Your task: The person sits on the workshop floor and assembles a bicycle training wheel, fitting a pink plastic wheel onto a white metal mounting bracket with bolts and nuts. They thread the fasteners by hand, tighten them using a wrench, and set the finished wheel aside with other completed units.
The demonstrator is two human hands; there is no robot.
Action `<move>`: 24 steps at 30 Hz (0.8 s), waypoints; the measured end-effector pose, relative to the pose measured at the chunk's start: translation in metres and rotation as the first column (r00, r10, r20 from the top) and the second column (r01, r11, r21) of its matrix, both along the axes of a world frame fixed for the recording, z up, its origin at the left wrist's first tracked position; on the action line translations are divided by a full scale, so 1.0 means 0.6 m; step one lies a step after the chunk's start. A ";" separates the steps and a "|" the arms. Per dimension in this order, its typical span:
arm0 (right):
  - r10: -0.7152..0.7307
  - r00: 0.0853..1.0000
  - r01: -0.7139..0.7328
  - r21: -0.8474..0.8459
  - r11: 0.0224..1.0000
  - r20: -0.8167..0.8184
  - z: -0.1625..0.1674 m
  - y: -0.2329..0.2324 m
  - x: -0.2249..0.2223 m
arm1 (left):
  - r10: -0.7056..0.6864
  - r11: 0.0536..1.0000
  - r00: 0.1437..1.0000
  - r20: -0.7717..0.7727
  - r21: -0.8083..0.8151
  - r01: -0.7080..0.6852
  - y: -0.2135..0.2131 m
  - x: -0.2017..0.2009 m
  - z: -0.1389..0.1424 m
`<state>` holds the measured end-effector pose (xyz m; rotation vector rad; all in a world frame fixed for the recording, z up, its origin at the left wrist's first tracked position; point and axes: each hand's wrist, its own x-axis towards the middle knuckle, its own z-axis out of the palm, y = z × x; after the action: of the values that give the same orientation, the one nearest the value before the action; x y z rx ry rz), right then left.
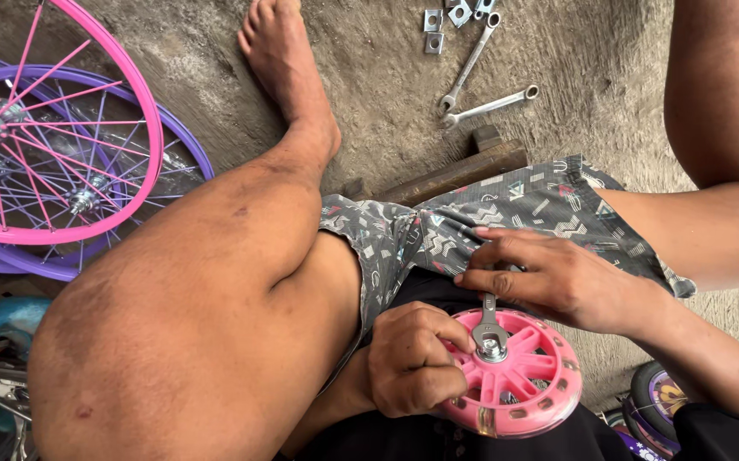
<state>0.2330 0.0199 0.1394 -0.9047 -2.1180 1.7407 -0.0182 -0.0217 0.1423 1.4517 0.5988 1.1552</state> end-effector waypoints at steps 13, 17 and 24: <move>0.041 0.998 -0.048 0.158 0.986 0.046 0.020 0.010 -0.004 | -0.005 0.995 1.000 -0.015 -0.101 0.003 -0.006 0.003 0.002; 0.047 0.998 -0.053 0.127 0.991 0.051 0.020 0.009 -0.006 | -0.008 0.979 1.000 -0.029 -0.205 0.002 0.000 0.004 0.007; 0.043 0.998 -0.048 0.108 0.993 0.048 0.014 0.000 -0.001 | -0.116 0.971 0.972 -0.207 -0.228 0.067 0.017 0.003 0.017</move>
<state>0.2322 0.0202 0.1477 -0.8811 -2.2555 1.6219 -0.0165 -0.0113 0.1524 1.4091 0.7782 0.8337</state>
